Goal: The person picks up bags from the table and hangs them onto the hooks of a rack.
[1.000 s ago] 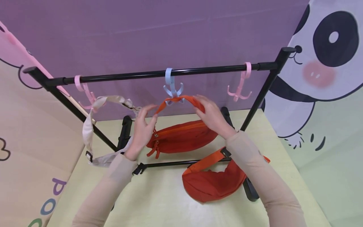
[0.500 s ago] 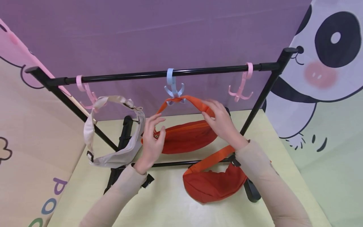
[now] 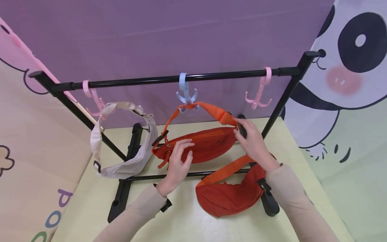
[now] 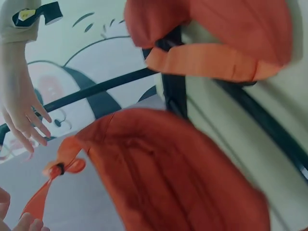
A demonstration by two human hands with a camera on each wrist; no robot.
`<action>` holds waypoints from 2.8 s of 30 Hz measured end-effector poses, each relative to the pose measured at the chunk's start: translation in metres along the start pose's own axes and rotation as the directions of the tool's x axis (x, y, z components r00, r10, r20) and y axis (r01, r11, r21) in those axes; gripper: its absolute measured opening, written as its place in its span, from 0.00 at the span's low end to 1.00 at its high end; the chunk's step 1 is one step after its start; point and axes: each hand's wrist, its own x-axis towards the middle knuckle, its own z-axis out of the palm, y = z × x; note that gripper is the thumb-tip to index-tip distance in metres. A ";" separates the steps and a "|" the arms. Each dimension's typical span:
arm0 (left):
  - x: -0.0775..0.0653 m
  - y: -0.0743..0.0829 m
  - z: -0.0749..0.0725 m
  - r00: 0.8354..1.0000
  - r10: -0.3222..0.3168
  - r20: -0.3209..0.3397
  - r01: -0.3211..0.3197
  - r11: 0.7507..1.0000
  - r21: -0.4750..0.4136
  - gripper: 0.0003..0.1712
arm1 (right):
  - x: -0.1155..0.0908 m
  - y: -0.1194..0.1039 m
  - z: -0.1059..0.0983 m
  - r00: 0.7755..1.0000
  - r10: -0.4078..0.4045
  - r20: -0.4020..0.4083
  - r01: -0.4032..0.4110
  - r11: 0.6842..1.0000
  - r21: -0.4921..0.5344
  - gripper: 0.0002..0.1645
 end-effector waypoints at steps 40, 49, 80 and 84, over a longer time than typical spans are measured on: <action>-0.070 -0.037 0.060 0.761 -0.372 0.531 0.198 0.913 0.356 0.17 | -0.031 0.116 0.028 0.808 0.260 0.529 -0.136 0.955 -0.262 0.18; -0.073 -0.038 0.072 0.756 -0.380 0.534 0.152 0.894 0.421 0.19 | -0.029 0.120 0.037 0.734 0.310 0.604 -0.134 0.938 -0.320 0.22; -0.077 -0.041 0.090 0.736 -0.385 0.556 0.076 0.864 0.497 0.23 | -0.029 0.129 0.051 0.703 0.326 0.632 -0.040 0.905 -0.423 0.22; -0.076 -0.041 0.090 0.742 -0.383 0.550 0.074 0.863 0.500 0.23 | -0.027 0.128 0.051 0.695 0.325 0.642 -0.023 0.902 -0.432 0.17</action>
